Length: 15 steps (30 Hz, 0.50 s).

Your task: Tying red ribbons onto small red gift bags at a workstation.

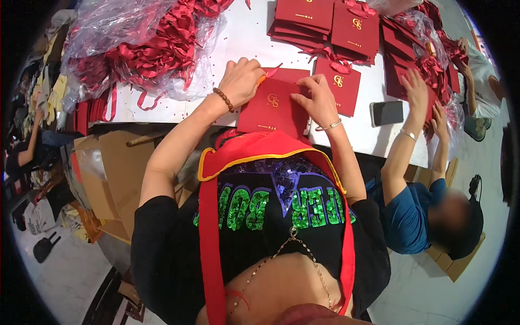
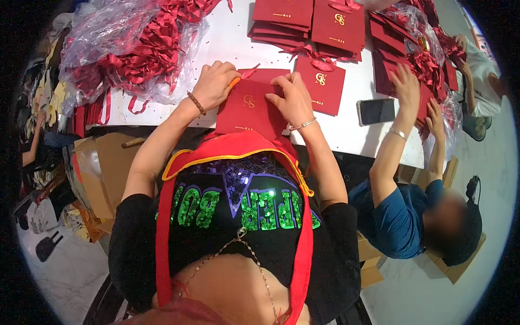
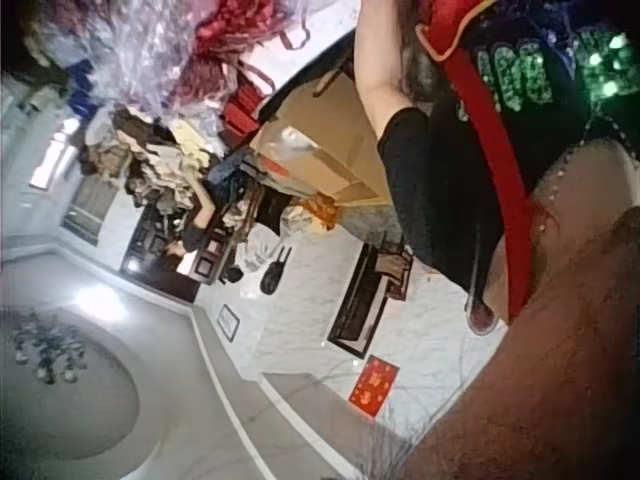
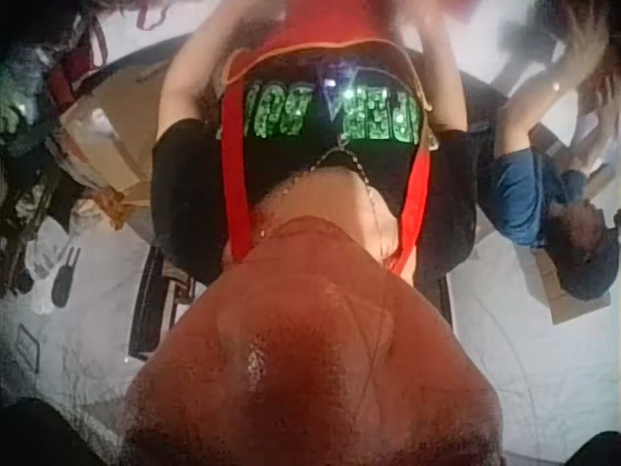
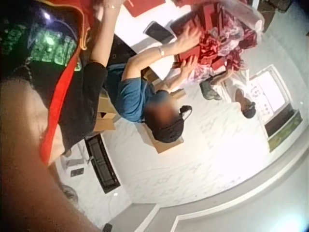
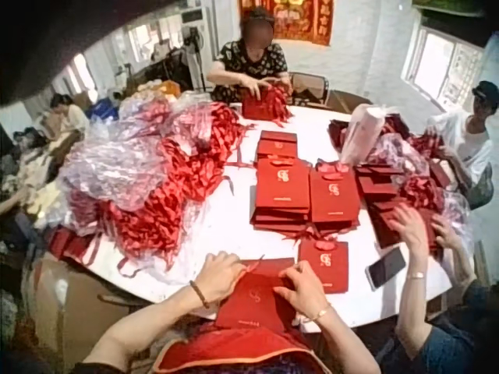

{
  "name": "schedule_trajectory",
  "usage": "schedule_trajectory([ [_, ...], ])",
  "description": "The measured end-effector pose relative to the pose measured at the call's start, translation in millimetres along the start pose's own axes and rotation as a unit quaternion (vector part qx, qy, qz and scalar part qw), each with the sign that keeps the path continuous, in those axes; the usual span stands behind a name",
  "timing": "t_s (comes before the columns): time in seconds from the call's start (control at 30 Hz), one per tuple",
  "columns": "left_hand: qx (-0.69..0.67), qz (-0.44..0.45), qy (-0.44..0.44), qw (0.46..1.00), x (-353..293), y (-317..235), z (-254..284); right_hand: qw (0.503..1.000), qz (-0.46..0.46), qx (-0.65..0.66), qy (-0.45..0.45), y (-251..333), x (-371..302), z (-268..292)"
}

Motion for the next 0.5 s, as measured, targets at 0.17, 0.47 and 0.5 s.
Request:
schedule_trajectory([
  [0.17,-0.059,-0.064,-0.151,0.985,6.6,-10.8,18.3,0.989,-0.095,0.099,0.056,-16.9,0.9,-11.3],
  [0.47,-0.273,0.022,-0.031,0.961,3.1,-31.4,-3.4,0.962,-0.137,0.226,0.075,-33.5,3.3,-32.2],
  [0.5,-0.296,0.043,-0.026,0.954,1.4,-30.2,-11.1,0.965,-0.130,0.214,0.074,-32.5,3.4,-31.7],
])
Point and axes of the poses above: each hand's wrist, its own x-axis towards the middle knuckle, its own z-axis out of the back of the hand, y = z × x, the point moved 6 cm from there along x, towards the middle knuckle, and after that the axes turned 3 degrees about -x, right-handed, at the moved point
